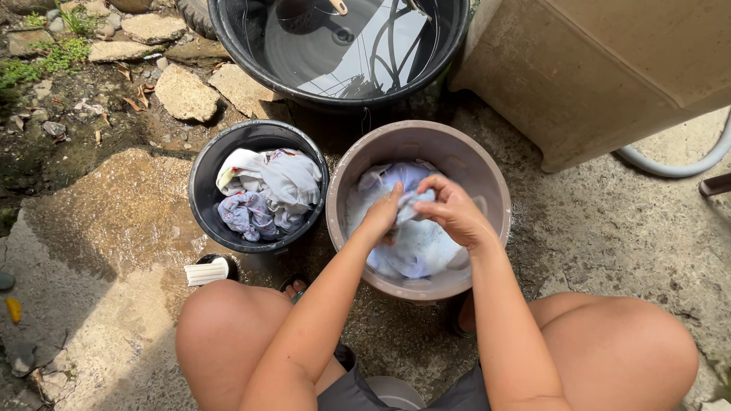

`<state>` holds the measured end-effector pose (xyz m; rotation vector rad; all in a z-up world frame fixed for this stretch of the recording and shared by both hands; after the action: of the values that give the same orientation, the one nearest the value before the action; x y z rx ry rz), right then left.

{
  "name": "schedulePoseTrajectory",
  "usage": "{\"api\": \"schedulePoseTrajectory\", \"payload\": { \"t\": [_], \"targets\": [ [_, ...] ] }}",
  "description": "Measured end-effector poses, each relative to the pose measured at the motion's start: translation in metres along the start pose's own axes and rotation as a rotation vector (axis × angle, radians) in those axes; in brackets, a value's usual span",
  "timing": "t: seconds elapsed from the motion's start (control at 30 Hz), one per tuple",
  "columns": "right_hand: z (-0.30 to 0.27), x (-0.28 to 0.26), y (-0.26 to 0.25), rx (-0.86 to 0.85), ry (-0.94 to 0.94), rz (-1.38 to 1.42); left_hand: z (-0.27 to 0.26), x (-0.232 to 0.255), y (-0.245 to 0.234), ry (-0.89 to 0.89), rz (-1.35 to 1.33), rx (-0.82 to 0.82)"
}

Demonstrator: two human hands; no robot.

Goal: The person hand-washes clothes by scrubbing them in a bucket of soapy water and wringing each item out before moving it into another bucket.

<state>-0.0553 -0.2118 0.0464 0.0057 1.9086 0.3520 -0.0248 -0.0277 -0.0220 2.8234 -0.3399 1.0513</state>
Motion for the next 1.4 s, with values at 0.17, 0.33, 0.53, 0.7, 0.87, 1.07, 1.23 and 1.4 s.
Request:
{"api": "schedulePoseTrajectory", "payload": {
  "t": [0.17, 0.33, 0.53, 0.7, 0.87, 1.07, 1.23, 1.4],
  "targets": [
    [0.01, 0.027, 0.001, 0.447, -0.083, 0.403, -0.016, 0.021, 0.029, 0.485, -0.163, 0.125],
    [0.009, 0.06, 0.023, 0.384, 0.06, 0.957, -0.057, 0.031, 0.055, 0.978, -0.238, 0.165],
    [0.02, 0.0, 0.025, 0.309, -0.258, 0.91, -0.056, 0.034, 0.038, 0.945, -0.368, 0.024],
    [0.003, -0.063, 0.056, 0.136, -0.339, 0.117, -0.108, 0.065, 0.01, 0.294, -0.669, -0.48],
    [-0.017, -0.114, 0.093, -0.056, -0.224, -0.048, -0.123, 0.065, 0.005, 0.217, -0.503, -0.781],
    [-0.008, -0.094, 0.084, 0.092, -0.159, -0.188, -0.092, 0.046, 0.018, 0.259, -0.156, -0.538],
    [0.005, -0.064, 0.072, 0.293, -0.184, -0.203, -0.099, 0.05, 0.028, 0.423, 0.351, -0.175],
    [0.002, -0.064, 0.076, 0.338, -0.155, -0.093, -0.112, 0.049, 0.028, 0.544, 0.505, 0.04]
  ]
}}
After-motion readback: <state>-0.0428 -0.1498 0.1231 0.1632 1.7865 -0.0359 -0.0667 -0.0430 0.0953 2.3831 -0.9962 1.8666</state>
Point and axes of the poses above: each hand's wrist, its own z-axis towards the middle knuckle, its own y-axis out of the palm, x = y × z, the point moved 1 cm from there along z, towards the middle knuckle, and after that the axes turned 2 degrees about -z, right-handed, at the moved point
